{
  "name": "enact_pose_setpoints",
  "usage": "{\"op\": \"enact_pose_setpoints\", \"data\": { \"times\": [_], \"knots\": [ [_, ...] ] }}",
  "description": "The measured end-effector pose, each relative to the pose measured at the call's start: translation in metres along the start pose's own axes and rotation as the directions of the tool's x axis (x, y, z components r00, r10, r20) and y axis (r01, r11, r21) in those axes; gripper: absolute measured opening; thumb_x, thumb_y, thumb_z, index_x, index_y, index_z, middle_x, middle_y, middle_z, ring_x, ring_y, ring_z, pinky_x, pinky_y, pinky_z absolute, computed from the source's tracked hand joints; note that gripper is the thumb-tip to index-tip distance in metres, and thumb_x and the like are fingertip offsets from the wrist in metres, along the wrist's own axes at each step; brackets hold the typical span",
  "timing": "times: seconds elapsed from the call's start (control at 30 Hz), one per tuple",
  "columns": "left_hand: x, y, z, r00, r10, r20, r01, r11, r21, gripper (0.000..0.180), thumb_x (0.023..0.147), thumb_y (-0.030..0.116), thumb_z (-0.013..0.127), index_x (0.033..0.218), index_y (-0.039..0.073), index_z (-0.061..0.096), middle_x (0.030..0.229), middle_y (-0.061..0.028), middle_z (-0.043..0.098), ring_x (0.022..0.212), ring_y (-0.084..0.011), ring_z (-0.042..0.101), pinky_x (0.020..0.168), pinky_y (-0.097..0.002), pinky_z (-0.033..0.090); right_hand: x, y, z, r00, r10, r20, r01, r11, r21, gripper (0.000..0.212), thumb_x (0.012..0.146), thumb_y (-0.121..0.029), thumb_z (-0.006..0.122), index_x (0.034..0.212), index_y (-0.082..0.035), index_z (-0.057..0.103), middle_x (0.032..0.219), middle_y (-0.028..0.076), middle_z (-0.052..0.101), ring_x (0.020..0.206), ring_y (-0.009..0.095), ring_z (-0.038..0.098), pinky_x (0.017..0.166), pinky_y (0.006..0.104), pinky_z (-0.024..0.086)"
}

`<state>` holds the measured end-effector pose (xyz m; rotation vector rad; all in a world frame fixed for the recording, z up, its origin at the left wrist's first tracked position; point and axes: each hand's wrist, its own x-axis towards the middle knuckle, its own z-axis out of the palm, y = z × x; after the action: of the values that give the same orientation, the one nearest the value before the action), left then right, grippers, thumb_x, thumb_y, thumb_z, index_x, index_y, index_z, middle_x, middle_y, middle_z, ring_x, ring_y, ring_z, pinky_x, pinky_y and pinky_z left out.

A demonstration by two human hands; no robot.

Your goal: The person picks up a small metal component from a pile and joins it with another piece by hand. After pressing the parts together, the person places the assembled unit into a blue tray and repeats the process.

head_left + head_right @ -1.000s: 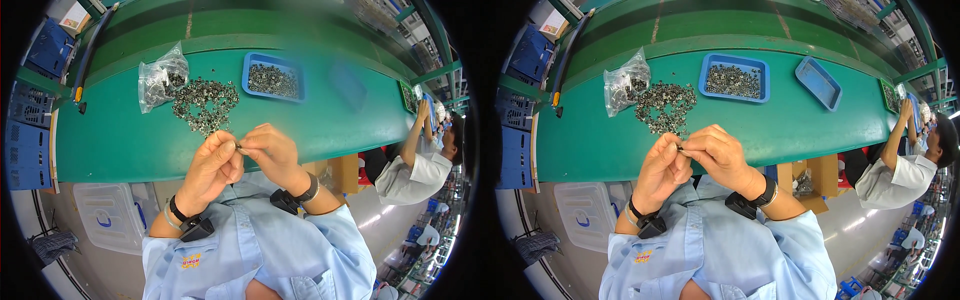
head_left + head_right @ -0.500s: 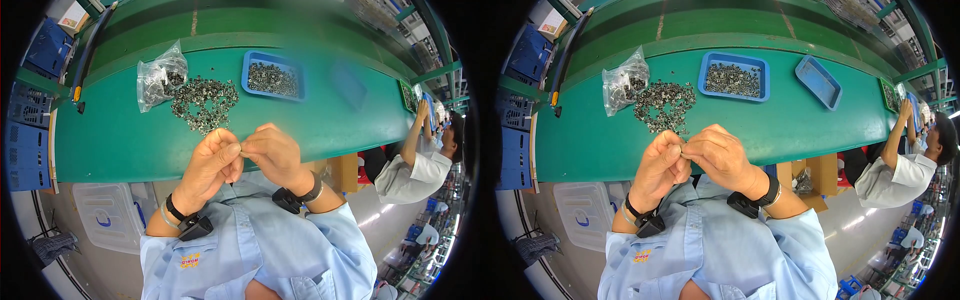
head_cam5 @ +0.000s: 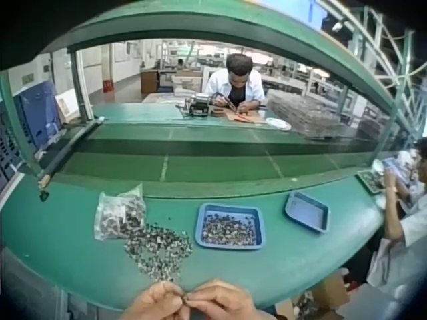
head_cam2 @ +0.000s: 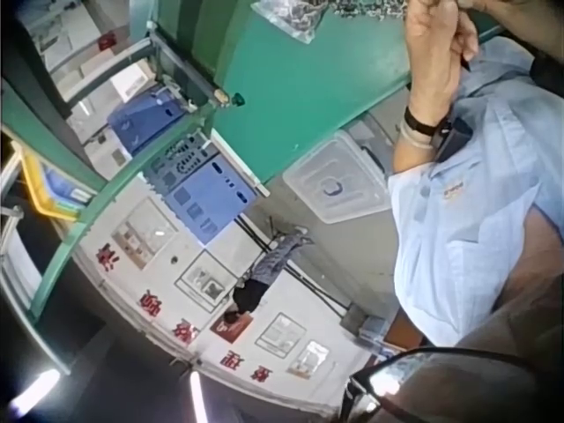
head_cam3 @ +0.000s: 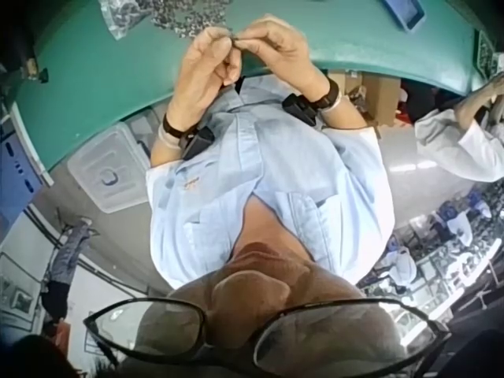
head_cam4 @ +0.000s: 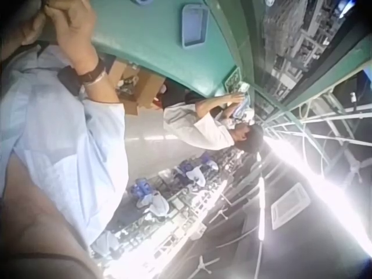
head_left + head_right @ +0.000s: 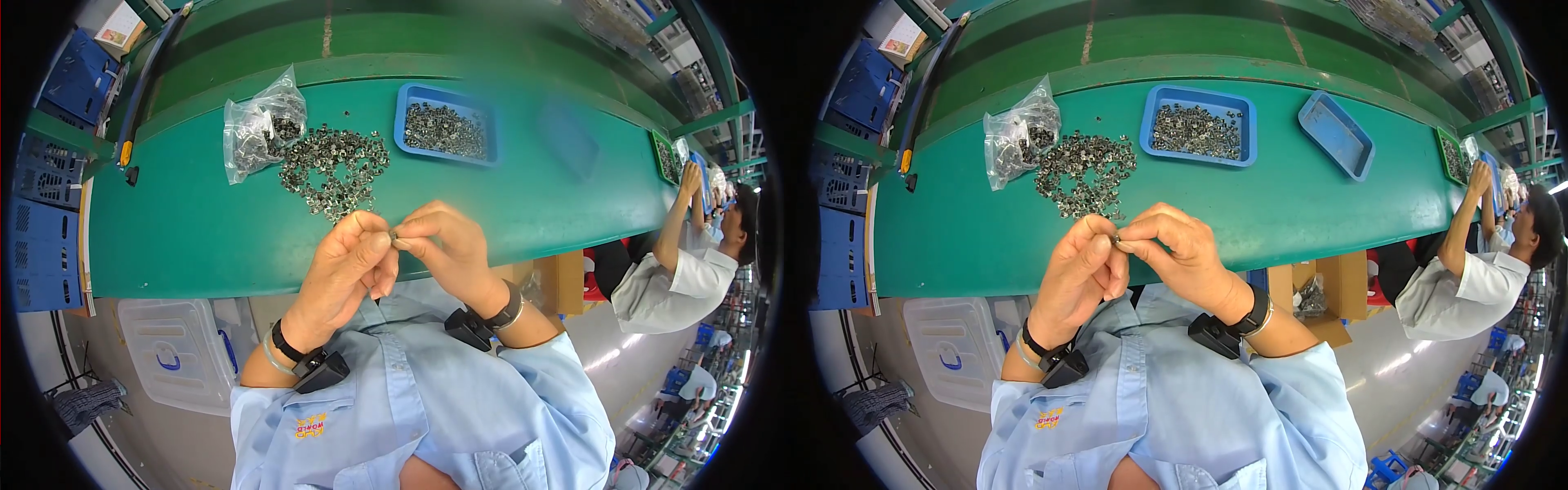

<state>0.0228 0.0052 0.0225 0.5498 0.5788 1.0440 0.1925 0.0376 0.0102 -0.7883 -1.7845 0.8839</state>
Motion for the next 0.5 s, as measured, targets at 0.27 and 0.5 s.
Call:
{"op": "enact_pose_setpoints", "data": {
  "times": [0.27,0.5],
  "knots": [
    [0.002,-0.006,0.003,0.992,0.006,-0.126,0.015,0.985,0.17,0.017,0.098,0.022,0.049,0.1,0.006,0.051,0.07,-0.0044,0.057,0.053,-0.0087,0.051,0.045,-0.0209,0.037,0.003,0.004,-0.012,0.983,-0.181,0.017,0.178,0.934,-0.31,0.014,0.076,-0.003,0.072,0.086,-0.005,0.064,0.083,0.007,0.064,0.076,0.022,0.062,0.065,0.0309,0.049],
    [-0.005,0.015,-0.035,0.942,0.233,-0.244,-0.193,0.966,0.174,0.017,0.098,0.019,0.049,0.104,0.004,0.053,0.069,-0.004,0.056,0.052,-0.0094,0.049,0.044,-0.0216,0.038,0.052,0.048,-0.058,0.991,-0.016,-0.133,-0.059,0.838,-0.542,0.013,0.081,-0.01,0.067,0.092,-0.004,0.064,0.089,0.011,0.064,0.08,0.025,0.063,0.071,0.0341,0.05]
  ]
}}
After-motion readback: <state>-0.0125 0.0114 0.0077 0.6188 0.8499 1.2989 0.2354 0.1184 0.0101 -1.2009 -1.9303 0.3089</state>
